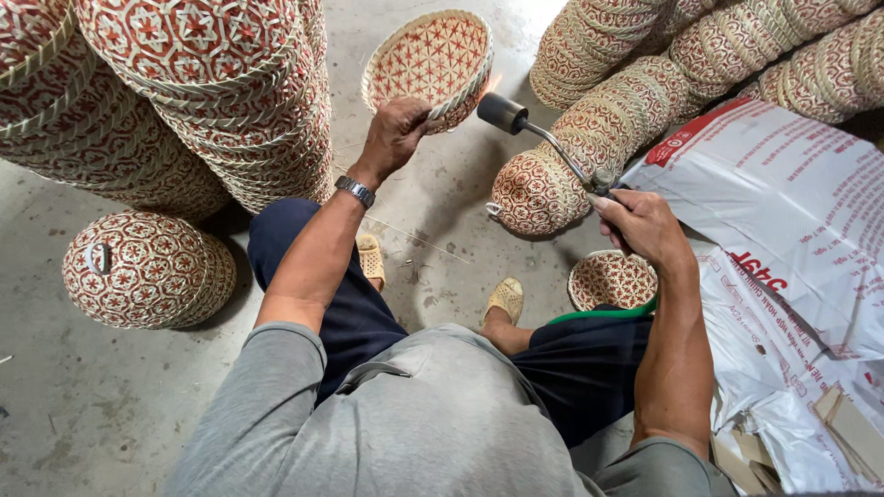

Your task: The person sits on the floor and uses a handheld blowtorch to apply heat to the surface of woven baskets. They rotate each basket to treat different areas and then place it back into a stack.

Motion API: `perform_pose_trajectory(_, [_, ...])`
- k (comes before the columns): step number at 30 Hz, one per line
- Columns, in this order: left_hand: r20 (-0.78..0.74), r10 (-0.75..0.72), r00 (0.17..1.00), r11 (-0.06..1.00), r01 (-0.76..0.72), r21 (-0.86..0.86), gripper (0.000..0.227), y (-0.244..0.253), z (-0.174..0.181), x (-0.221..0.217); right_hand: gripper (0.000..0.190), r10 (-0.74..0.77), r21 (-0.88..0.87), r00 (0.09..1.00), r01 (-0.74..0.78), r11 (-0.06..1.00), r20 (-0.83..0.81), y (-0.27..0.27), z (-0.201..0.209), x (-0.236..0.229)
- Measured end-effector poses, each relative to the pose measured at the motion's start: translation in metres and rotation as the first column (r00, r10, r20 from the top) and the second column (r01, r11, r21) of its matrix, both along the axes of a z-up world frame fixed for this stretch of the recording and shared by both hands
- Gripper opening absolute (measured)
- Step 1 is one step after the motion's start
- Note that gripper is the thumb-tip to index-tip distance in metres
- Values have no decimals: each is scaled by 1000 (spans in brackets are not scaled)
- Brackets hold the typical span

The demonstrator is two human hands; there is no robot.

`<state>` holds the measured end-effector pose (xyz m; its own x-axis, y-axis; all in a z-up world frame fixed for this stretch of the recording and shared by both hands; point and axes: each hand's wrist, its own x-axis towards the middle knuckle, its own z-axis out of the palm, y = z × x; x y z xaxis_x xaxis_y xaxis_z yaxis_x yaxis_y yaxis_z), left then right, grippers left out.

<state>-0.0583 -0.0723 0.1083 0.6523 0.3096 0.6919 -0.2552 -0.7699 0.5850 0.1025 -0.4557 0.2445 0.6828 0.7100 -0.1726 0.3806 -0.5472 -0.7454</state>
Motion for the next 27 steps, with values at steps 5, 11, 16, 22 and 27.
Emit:
perform_pose_trajectory(5, [148,-40,988,883,104,-457,16,-3,-5,9,39,-28,-47,999,29,998,24,1,-7,0])
perform_pose_trajectory(11, [245,39,969,579,178,-796,19,31,-25,12,38,-6,4,995,7,1000,-97,-7,-13,5])
perform_pose_trajectory(16, [468,56,882,120,460,-880,19,56,-51,16,40,-59,-8,994,58,998,-92,-9,-15,13])
perform_pose_trajectory(22, [562,156,813,-44,574,-818,16,66,-78,28,36,63,-52,996,-67,996,-67,-1,-36,-7])
perform_pose_trajectory(27, [555,112,824,65,551,-832,19,58,-64,20,40,106,-24,984,-111,994,-144,0,-49,-8])
